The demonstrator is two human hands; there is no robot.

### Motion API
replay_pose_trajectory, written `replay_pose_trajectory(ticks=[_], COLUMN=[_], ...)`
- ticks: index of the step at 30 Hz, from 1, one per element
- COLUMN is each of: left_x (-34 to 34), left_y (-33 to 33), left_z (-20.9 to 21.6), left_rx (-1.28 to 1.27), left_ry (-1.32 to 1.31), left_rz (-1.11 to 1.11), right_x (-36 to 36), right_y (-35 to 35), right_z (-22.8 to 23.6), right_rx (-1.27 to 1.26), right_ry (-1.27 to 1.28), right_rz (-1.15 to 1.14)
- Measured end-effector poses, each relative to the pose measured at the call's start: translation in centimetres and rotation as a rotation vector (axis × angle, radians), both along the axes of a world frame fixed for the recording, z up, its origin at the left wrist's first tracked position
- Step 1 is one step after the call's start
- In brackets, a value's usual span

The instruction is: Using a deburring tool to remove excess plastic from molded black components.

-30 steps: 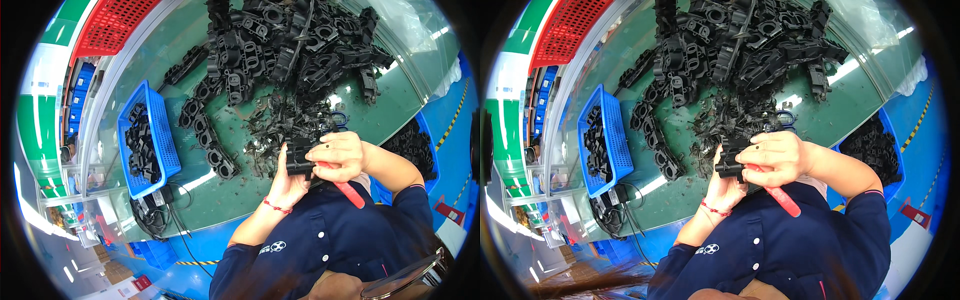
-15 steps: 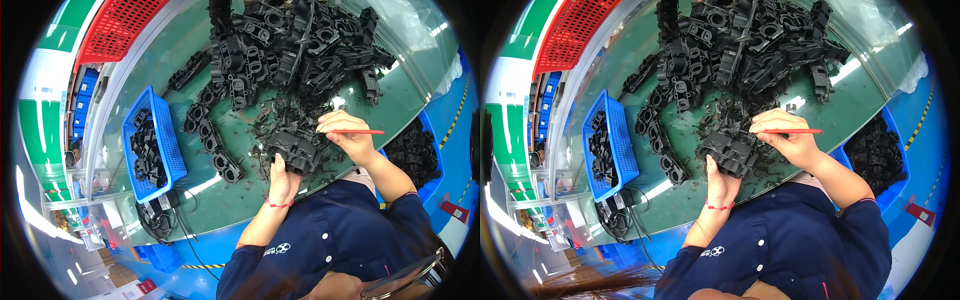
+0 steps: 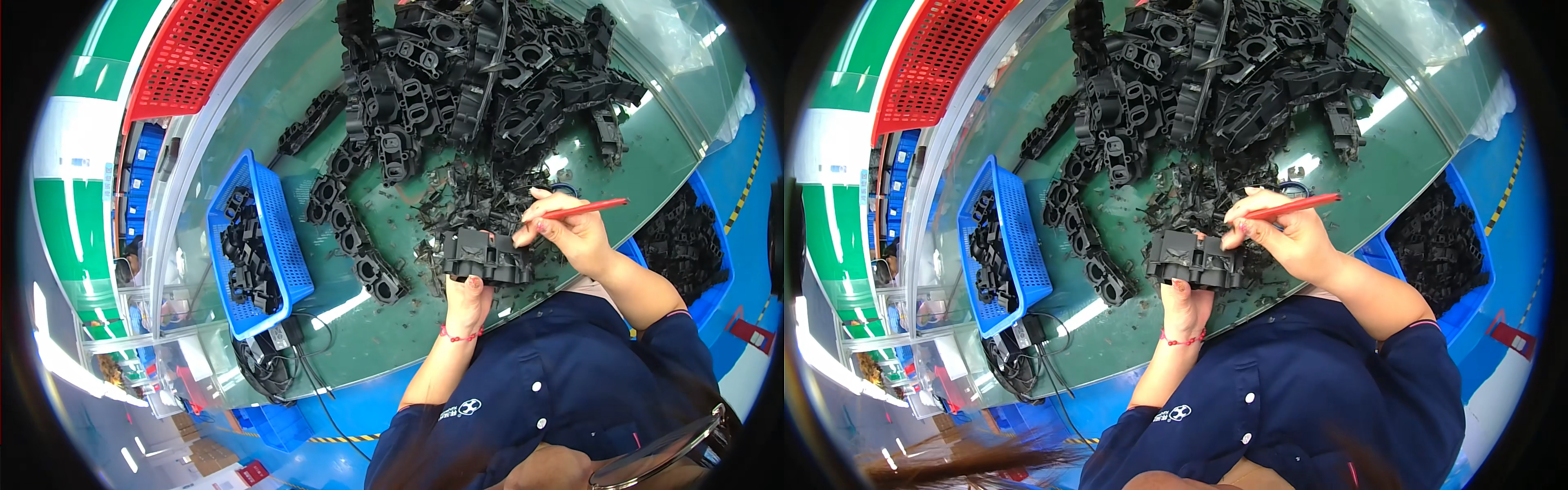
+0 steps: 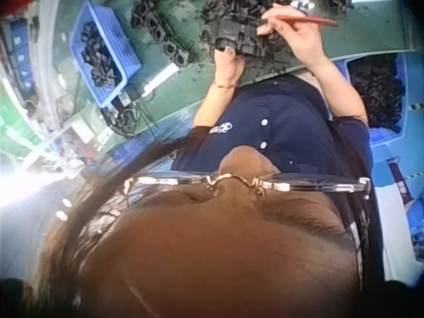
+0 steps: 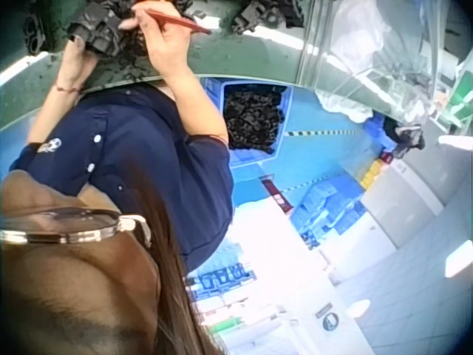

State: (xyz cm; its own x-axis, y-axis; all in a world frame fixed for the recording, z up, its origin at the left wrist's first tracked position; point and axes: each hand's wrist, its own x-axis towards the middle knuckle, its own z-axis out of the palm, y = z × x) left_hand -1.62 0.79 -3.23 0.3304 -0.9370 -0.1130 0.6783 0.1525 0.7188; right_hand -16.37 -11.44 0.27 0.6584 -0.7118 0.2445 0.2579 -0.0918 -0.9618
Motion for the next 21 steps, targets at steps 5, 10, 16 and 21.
replay_pose_trajectory(ticks=[5, 10, 16, 21], left_x=[-0.2, -0.2, -0.4, -0.6], left_y=[0.4, 0.4, 0.3, 0.2], left_z=[-0.3, -0.7, -0.9, -0.6], left_rx=[0.049, 0.027, 0.016, 0.061], left_ry=[-0.052, 0.022, 0.037, 0.053], left_rz=[-0.027, -0.06, -0.048, -0.027], right_x=[0.0, 0.6, 0.9, 1.0], right_y=[0.0, 0.2, 0.7, 0.5], right_z=[0.0, 0.9, 0.5, 0.2], right_rx=[-0.043, -0.05, 0.117, 0.09], right_ry=[0.026, -0.029, -0.062, -0.091], right_rz=[0.039, 0.064, 0.13, 0.136])
